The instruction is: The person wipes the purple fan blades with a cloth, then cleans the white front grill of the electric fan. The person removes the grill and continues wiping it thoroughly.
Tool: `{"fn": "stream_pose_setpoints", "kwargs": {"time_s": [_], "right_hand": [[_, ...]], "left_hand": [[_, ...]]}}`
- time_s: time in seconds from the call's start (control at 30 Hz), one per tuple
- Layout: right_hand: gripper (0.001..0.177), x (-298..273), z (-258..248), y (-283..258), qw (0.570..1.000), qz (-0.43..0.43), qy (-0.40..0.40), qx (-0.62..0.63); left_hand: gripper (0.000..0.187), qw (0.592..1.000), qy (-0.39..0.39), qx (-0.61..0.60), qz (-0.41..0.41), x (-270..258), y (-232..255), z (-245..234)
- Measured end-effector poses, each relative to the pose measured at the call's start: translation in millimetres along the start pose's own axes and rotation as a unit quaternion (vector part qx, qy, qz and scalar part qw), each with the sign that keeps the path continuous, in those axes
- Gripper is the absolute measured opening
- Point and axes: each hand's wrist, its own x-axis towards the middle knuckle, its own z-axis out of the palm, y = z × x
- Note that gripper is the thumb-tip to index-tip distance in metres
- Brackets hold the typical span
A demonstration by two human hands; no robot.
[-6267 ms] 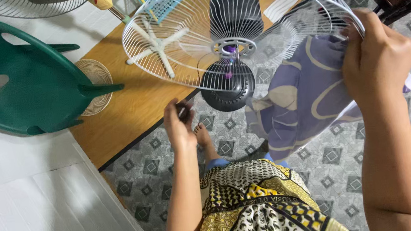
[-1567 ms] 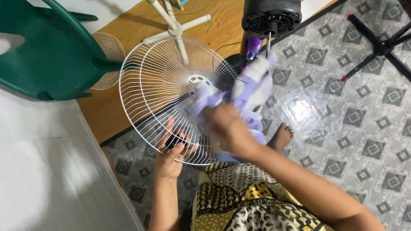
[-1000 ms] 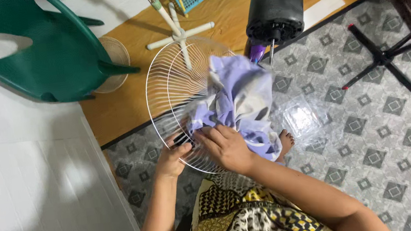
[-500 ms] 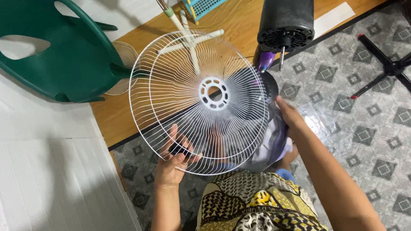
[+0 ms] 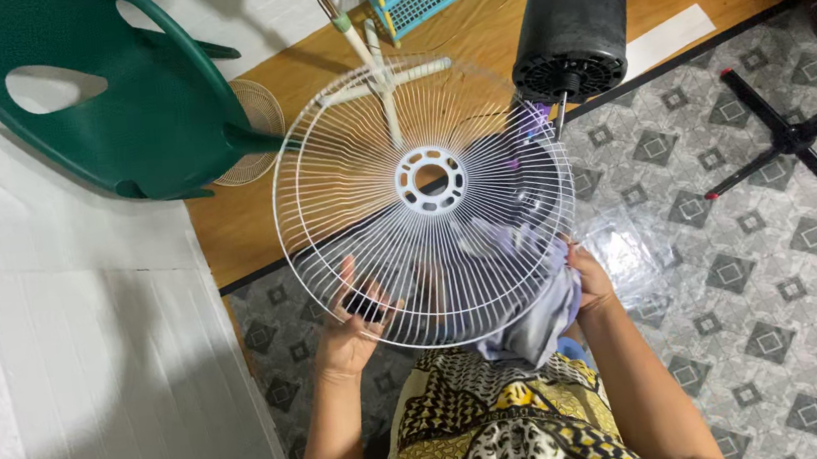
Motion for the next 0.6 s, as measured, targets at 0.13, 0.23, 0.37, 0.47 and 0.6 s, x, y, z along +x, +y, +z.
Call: {"fn": "stream_pose_setpoints", "kwargs": {"time_s": [0.13, 0.23, 0.37, 0.47, 0.6], "right_hand": [[0.059, -7.9, -23.5, -21.2, 0.999, -0.045, -0.021, -0.012], [0.038, -19.1, -35.9, -41.4, 0.995, -0.056, -0.087, -0.006], [0.052, -19.8, -27.9, -83.5, 0.990, 0.047, -0.025, -0.134], [0.037, -14.7, -12.1, -105.8, 0.973, 0.064, 0.144, -0.168], [0.025, 13.0, 27.3, -109.2, 0.858, -0.013, 0.370, -0.356]], "left_hand": [[0.109, 0.984, 0.065, -0.165, -0.010, 13.4, 16.7, 0.8], [0.115, 0.980, 0.067, -0.187, -0.019, 32.0, 39.8, -12.2], [0.099, 0.992, 0.009, -0.084, -0.091, 61.0, 63.0, -29.5], [0.079, 0.993, -0.031, -0.028, -0.111, 67.9, 57.8, -34.7], [0.065, 0.997, -0.020, 0.010, -0.072, 55.1, 42.6, -33.3]]}}
